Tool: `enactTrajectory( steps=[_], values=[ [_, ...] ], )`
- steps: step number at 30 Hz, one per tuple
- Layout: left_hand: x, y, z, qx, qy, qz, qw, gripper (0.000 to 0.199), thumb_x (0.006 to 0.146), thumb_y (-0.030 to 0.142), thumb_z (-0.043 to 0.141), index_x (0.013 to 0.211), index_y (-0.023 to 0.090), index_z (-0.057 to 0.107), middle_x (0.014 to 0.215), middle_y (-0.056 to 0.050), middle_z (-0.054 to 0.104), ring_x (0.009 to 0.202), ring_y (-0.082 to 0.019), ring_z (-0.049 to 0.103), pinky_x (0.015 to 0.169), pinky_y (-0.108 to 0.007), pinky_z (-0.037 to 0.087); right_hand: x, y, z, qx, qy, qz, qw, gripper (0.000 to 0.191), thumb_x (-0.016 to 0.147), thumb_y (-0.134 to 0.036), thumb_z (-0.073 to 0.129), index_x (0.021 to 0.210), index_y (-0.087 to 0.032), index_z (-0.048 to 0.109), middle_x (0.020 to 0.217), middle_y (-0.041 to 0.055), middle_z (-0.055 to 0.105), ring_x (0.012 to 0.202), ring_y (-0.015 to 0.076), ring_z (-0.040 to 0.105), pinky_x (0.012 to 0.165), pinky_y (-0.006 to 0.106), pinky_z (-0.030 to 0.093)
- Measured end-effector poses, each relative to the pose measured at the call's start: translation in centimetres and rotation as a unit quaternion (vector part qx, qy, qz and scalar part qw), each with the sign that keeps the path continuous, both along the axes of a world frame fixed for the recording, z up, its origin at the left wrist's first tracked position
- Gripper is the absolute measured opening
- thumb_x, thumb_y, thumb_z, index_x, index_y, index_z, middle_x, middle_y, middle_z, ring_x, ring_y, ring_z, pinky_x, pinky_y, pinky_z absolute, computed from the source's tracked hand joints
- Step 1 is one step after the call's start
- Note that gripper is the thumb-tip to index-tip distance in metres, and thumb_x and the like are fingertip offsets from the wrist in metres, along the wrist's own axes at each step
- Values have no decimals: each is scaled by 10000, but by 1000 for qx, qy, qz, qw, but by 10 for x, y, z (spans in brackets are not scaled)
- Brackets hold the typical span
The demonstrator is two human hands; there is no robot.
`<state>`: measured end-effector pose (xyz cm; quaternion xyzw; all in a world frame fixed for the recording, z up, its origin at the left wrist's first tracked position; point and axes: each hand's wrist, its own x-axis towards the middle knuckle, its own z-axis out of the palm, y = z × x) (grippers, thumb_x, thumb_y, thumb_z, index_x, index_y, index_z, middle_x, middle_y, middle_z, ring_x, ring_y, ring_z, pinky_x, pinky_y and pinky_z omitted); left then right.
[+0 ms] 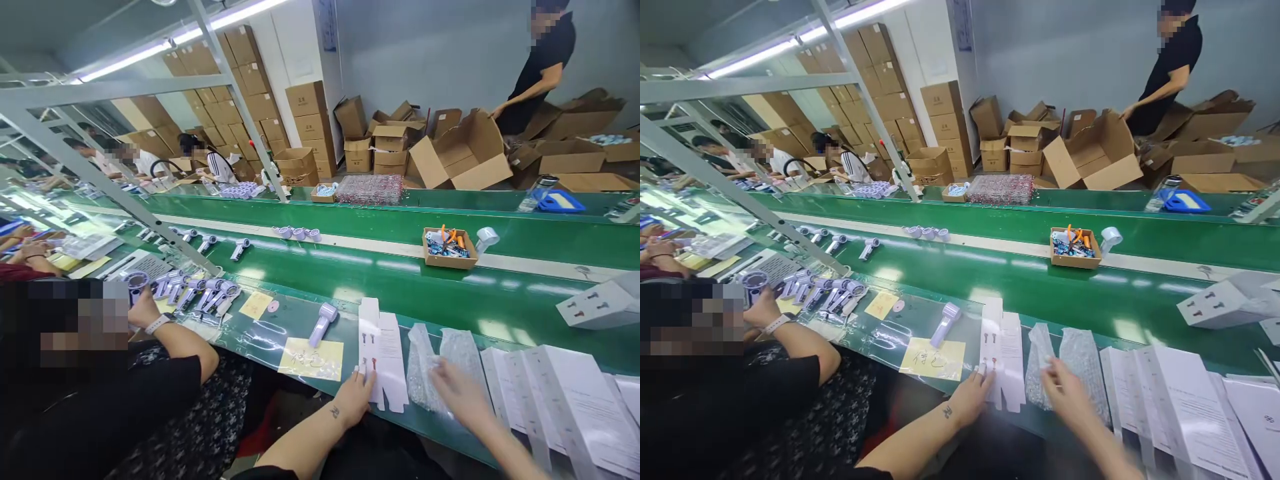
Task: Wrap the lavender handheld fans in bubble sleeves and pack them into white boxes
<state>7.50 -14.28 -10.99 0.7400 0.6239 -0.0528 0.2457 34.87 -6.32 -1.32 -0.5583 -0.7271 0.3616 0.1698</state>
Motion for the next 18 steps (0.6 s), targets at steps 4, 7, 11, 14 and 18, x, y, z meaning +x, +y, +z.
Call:
enactTrajectory(
  steps=[4, 7, 11, 14, 18],
  values=[
    [0, -7, -9, 0, -28, 40, 999, 882, 780, 303, 614, 1509, 168, 135, 1507, -184, 250, 1391, -326, 276, 1148, -429, 270, -98, 8, -45, -50, -59, -21, 997, 239, 798, -313, 536, 934, -119, 568, 994, 179, 652, 1014, 321, 616, 890, 387, 458],
    [-2, -7, -9, 0, -42, 38, 998, 906, 757, 311, 633, 1507, 174, 145, 1504, -183, 254, 1391, -323, 273, 1152, -416, 265, -107, 11, -60, -64, -72, -75, 993, 227, 788, -295, 551, 916, -109, 538, 1022, 221, 623, 1073, 355, 578, 898, 406, 427],
    [-2, -15, -6, -15, -92, 56, 994, 1161, 607, 431, 770, 1515, 181, 91, 1542, -184, 147, 1433, -377, 130, 1181, -487, 163, -102, 9, -47, -116, -31, -113, 986, 153, 793, -299, 547, 840, -158, 510, 874, 133, 646, 944, 296, 627, 818, 374, 458],
    [-3, -22, 8, 57, -97, 90, 990, 1134, 600, 452, 764, 1511, 186, 144, 1534, -181, 190, 1418, -418, 129, 1151, -596, 94, -111, 5, -27, -167, 46, -92, 981, 149, 820, -314, 511, 799, -167, 522, 790, 89, 654, 821, 228, 651, 729, 325, 496],
    [-19, -14, 68, 235, -121, 93, 960, 410, 846, 215, 429, 1209, 152, 610, 1095, -187, 619, 1076, -302, 540, 969, -483, 390, -111, 2, 21, -170, 128, -65, 975, 295, 861, -423, 469, 960, -154, 537, 825, 94, 658, 805, 205, 655, 738, 337, 523]
  ],
)
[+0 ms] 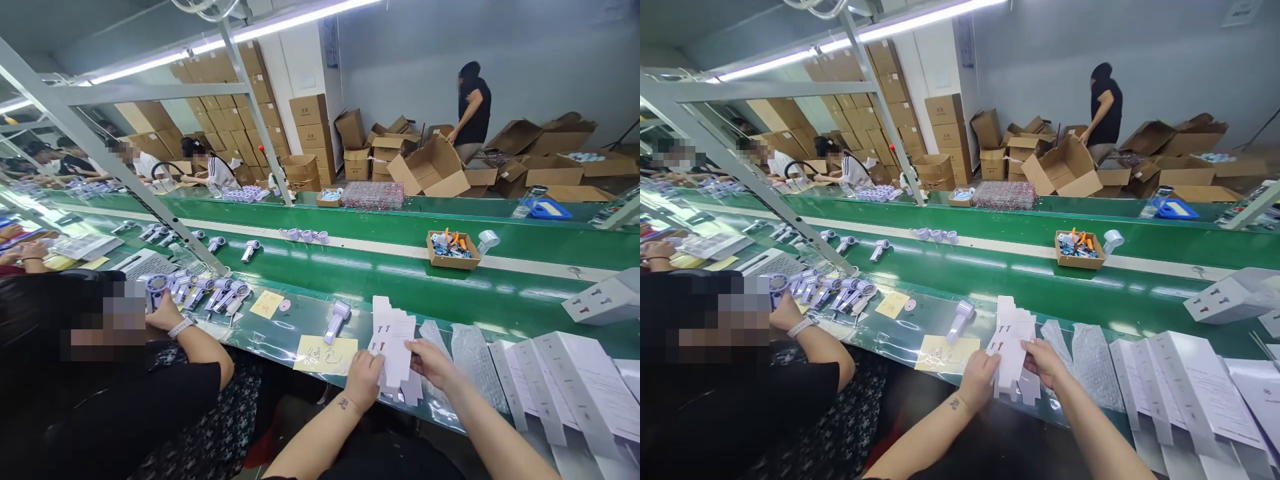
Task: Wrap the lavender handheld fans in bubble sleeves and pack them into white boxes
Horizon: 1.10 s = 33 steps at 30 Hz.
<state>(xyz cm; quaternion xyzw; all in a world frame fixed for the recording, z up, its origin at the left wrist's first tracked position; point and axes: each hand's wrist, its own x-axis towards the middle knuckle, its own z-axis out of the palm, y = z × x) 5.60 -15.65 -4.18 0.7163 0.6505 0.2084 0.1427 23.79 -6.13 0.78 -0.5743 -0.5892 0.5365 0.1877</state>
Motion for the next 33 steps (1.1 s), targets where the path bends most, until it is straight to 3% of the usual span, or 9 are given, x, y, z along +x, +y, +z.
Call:
enactTrajectory(
  steps=[3, 5, 7, 9, 13, 18, 23, 28, 33],
  values=[
    [-21, 15, 71, 45, -56, 3, 997, 296, 860, 236, 452, 1044, 168, 674, 974, -121, 662, 977, -237, 581, 882, -383, 436, 22, -3, 61, 152, -19, -14, 988, 608, 724, -541, 663, 1177, -182, 473, 1136, 128, 596, 1080, 260, 554, 964, 425, 427],
    [-31, 21, 116, 1, -149, -84, 985, 215, 840, 280, 542, 983, 200, 682, 952, -44, 681, 914, -163, 605, 835, -282, 456, 38, -8, 104, 356, -92, 120, 922, 710, 616, -566, 758, 1192, -223, 526, 1289, 116, 521, 1226, 321, 430, 1047, 460, 331],
    [-31, 20, 147, 11, -188, -126, 974, 282, 783, 325, 645, 1039, 207, 653, 985, -23, 676, 898, -141, 604, 809, -251, 465, 49, -16, 137, 335, -103, 283, 893, 399, 780, -546, 625, 1031, -236, 619, 1128, 66, 618, 1043, 280, 548, 911, 396, 432],
    [-18, 15, 162, 141, -160, -34, 976, 280, 775, 339, 666, 1004, 179, 647, 950, -53, 662, 906, -168, 581, 857, -308, 451, 54, -25, 153, 269, -83, 347, 894, 345, 899, -511, 461, 916, -216, 639, 960, 38, 662, 869, 234, 594, 781, 331, 463],
    [29, 3, 159, 299, -131, 56, 944, 223, 824, 305, 618, 996, 165, 634, 897, -77, 633, 918, -193, 526, 893, -368, 407, 55, -42, 145, 257, -50, 293, 920, 390, 923, -509, 410, 911, -189, 632, 936, 43, 669, 865, 240, 600, 766, 316, 451],
    [57, 8, 171, 35, -233, 33, 971, 463, 643, 363, 783, 1043, 186, 628, 996, -49, 616, 948, -194, 515, 839, -317, 405, 64, -60, 130, 247, -50, 253, 934, 358, 915, -463, 416, 993, -194, 638, 992, 72, 673, 931, 265, 596, 828, 360, 443],
    [47, 5, 198, -35, -141, -152, 978, 186, 727, 394, 704, 741, 209, 701, 773, -32, 644, 981, -220, 471, 918, -356, 324, 86, -59, 117, 206, 8, 309, 929, 591, 795, -666, 486, 1062, -149, 589, 1003, 106, 621, 949, 272, 576, 837, 365, 467],
    [47, -4, 219, 44, -82, -339, 936, 208, 778, 414, 657, 710, 222, 699, 707, -37, 645, 1061, -238, 460, 1038, -409, 235, 99, -36, 83, 124, 126, 428, 886, 1553, 336, -875, 652, 1494, -74, -4, 1488, 222, 248, 1387, 386, 231, 1122, 446, 227],
    [27, 7, 227, -17, -296, -387, 873, 492, 633, 551, 752, 984, 210, 699, 963, -78, 675, 1056, -226, 528, 1075, -388, 262, 116, -16, 83, 145, 124, 378, 906, 1473, 414, -821, 670, 1500, -109, -26, 1545, 211, 106, 1412, 391, 156, 1158, 473, 63]
  ],
)
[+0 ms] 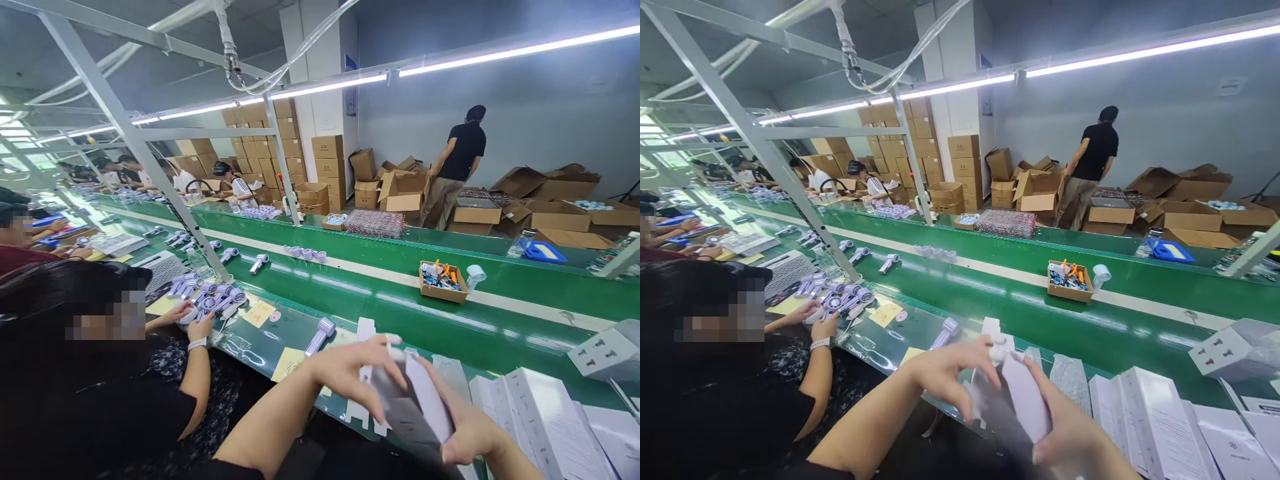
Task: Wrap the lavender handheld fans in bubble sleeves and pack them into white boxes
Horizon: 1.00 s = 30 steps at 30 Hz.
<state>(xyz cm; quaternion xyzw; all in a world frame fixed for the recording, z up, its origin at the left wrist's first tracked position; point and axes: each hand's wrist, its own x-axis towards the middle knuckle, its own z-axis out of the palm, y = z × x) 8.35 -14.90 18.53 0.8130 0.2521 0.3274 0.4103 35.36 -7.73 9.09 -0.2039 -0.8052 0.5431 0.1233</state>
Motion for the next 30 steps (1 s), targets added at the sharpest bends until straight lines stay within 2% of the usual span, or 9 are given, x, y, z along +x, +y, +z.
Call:
enactTrajectory(
  steps=[3, 6, 11, 16, 18, 21, 24, 27, 30],
  values=[
    [5, 9, -22, -178, -216, 83, 957, 634, 657, 545, 737, 1183, 207, 635, 1168, -113, 609, 1096, -212, 535, 1027, -361, 344, 7, 12, 11, 28, -15, -13, 999, 1416, 475, -786, 658, 1492, -83, -33, 1548, 222, 55, 1413, 398, 129, 1155, 489, 60],
    [33, 16, -54, -293, -231, 93, 923, 573, 664, 402, 756, 1184, 190, 642, 1085, -86, 633, 916, -152, 576, 856, -277, 438, 1, 17, 15, 38, -28, 26, 999, 1488, 424, -795, 667, 1484, -48, -63, 1527, 252, 98, 1387, 420, 189, 1141, 495, 144],
    [63, 23, -83, -266, -184, 225, 919, 316, 687, 327, 684, 906, 102, 714, 830, -47, 660, 721, -102, 538, 689, -210, 427, -11, -5, 24, 102, -63, -14, 993, 1253, 645, -732, 586, 1495, -93, -76, 1463, 241, 271, 1335, 367, 343, 1113, 501, 261],
    [60, 15, -71, -225, -202, 367, 880, 289, 818, 337, 536, 946, 110, 660, 810, -37, 646, 717, -110, 535, 686, -225, 417, -14, -35, 36, 400, -54, -102, 909, 789, 745, -483, 674, 1423, -288, 320, 1509, 160, 186, 1330, 385, 335, 1041, 546, 375],
    [60, 6, -60, -173, -166, 351, 905, 316, 857, 310, 504, 1105, 157, 627, 954, -43, 660, 869, -144, 568, 815, -267, 430, -17, -38, 39, 460, -29, -119, 880, 665, 754, -383, 680, 1356, -286, 414, 1448, 165, 260, 1267, 378, 406, 973, 530, 444],
    [57, -5, -51, -181, -215, 251, 926, 450, 873, 381, 525, 1294, 219, 525, 1277, -63, 562, 1138, -184, 515, 991, -317, 376, -19, -37, 48, 417, -9, -146, 897, 384, 790, -281, 629, 1154, -231, 515, 1347, 151, 344, 1199, 298, 470, 930, 438, 489],
    [53, -4, -52, -287, -363, 119, 878, 476, 761, 458, 676, 1145, 182, 616, 1347, -87, 492, 1109, -187, 531, 908, -275, 411, -15, -33, 63, 317, -4, -99, 943, 280, 719, -227, 693, 933, -204, 514, 1336, 112, 367, 1186, 255, 477, 943, 362, 478],
    [56, 1, -56, -355, -410, 50, 839, 575, 644, 375, 797, 1157, 201, 602, 1159, -68, 583, 956, -135, 566, 829, -233, 404, -10, -28, 71, 238, 1, -66, 969, 370, 668, -225, 742, 974, -205, 534, 1400, 102, 341, 1191, 261, 486, 929, 340, 485],
    [66, 6, -56, -353, -396, 102, 841, 682, 612, 285, 812, 1237, 230, 547, 1037, -36, 617, 884, -122, 567, 814, -239, 406, -9, -26, 67, 226, 7, -84, 970, 742, 699, -296, 741, 1347, -243, 383, 1483, 138, 277, 1326, 315, 372, 1062, 428, 389]
  ],
)
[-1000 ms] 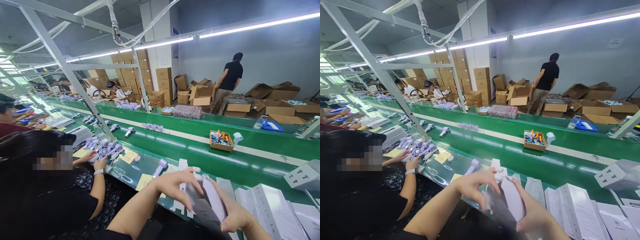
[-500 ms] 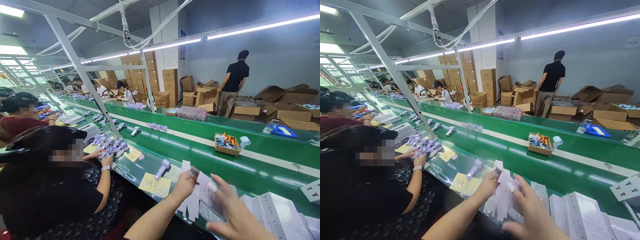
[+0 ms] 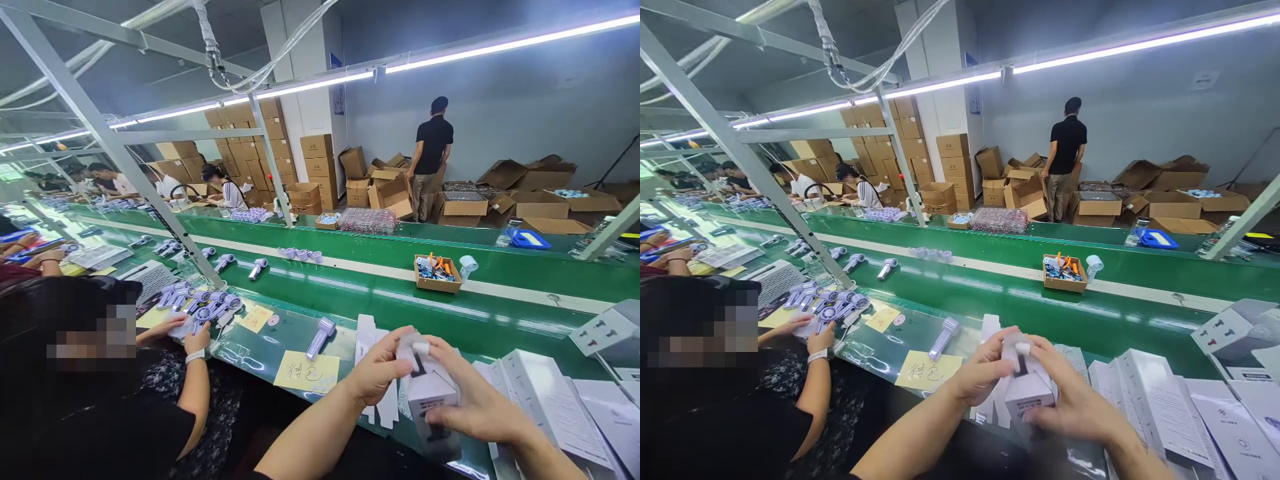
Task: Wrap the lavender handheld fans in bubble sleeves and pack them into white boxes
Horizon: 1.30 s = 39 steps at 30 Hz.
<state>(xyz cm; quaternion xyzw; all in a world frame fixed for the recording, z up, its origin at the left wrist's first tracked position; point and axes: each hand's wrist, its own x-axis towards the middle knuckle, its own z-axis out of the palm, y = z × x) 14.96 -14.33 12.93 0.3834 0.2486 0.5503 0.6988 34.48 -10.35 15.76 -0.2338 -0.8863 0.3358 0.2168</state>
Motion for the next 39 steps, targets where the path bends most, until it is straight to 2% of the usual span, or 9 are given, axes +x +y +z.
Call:
enactTrajectory(
  steps=[3, 8, 12, 15, 18, 27, 31, 36, 39],
  values=[
    [11, 4, -1, -41, 49, 88, 994, 598, 612, 275, 787, 1162, 171, 576, 920, -32, 630, 768, -111, 555, 726, -228, 414, -4, -9, -13, 23, -14, -45, 999, 877, 783, -319, 664, 1469, -244, 123, 1529, 161, 212, 1393, 302, 282, 1121, 473, 312],
    [16, -8, -8, 10, 175, 248, 953, 354, 829, 343, 552, 1125, 164, 622, 1075, -77, 628, 968, -163, 569, 883, -300, 438, -17, -36, -41, 194, -2, -185, 963, 893, 734, -315, 690, 1435, -230, 144, 1514, 180, 207, 1368, 350, 310, 1065, 541, 377],
    [2, -19, -2, 179, 310, 93, 929, 440, 773, 426, 631, 1131, 175, 675, 1147, -105, 603, 1080, -214, 539, 1000, -355, 384, -17, -45, -46, 279, 101, -183, 937, 611, 759, -212, 632, 1292, -206, 332, 1349, 170, 404, 1276, 301, 433, 1006, 458, 456],
    [-4, -11, 5, 102, 193, -32, 975, 541, 692, 476, 715, 1131, 167, 645, 1171, -110, 579, 965, -189, 572, 841, -308, 452, -11, -52, -37, 248, 81, -150, 954, 652, 748, -201, 617, 1323, -204, 309, 1329, 167, 434, 1257, 291, 463, 1002, 439, 469],
    [4, -5, 5, 4, 88, -119, 989, 838, 530, 332, 847, 1277, 216, 486, 1151, -93, 575, 805, -129, 579, 679, -233, 452, -4, -62, -30, 223, 85, -169, 956, 821, 757, -255, 631, 1416, -190, 146, 1303, 187, 473, 1230, 300, 503, 980, 441, 492],
    [32, -32, 4, -67, 102, -49, 991, 626, 492, 207, 824, 1050, 142, 549, 965, -41, 600, 714, -94, 545, 628, -206, 433, 15, -78, -39, 79, 39, -167, 982, 823, 729, -226, 632, 1433, -202, 207, 1350, 161, 475, 1219, 281, 521, 1001, 407, 475],
    [33, -27, -1, -58, 87, -107, 989, 704, 554, 302, 826, 1165, 169, 502, 1078, -67, 592, 776, -102, 565, 683, -213, 443, 29, -81, -38, 43, 26, -181, 982, 899, 701, -234, 662, 1448, -208, 163, 1377, 165, 442, 1259, 301, 478, 1046, 443, 427],
    [21, -13, -7, 111, 175, -286, 936, 1234, 522, 401, 852, 1487, 248, 99, 1413, -139, 397, 1198, -242, 495, 987, -358, 412, 51, -81, -30, -17, 30, -159, 987, 988, 670, -246, 709, 1443, -203, 96, 1415, 197, 352, 1324, 335, 382, 1089, 514, 346],
    [23, 0, -3, 161, 311, -205, 914, 1127, 533, 371, 841, 1466, 216, 228, 1426, -133, 392, 1242, -260, 454, 1073, -382, 349, 60, -86, -31, -27, 66, -237, 969, 991, 713, -306, 712, 1455, -217, 61, 1437, 192, 294, 1323, 326, 375, 1062, 491, 388]
  ],
)
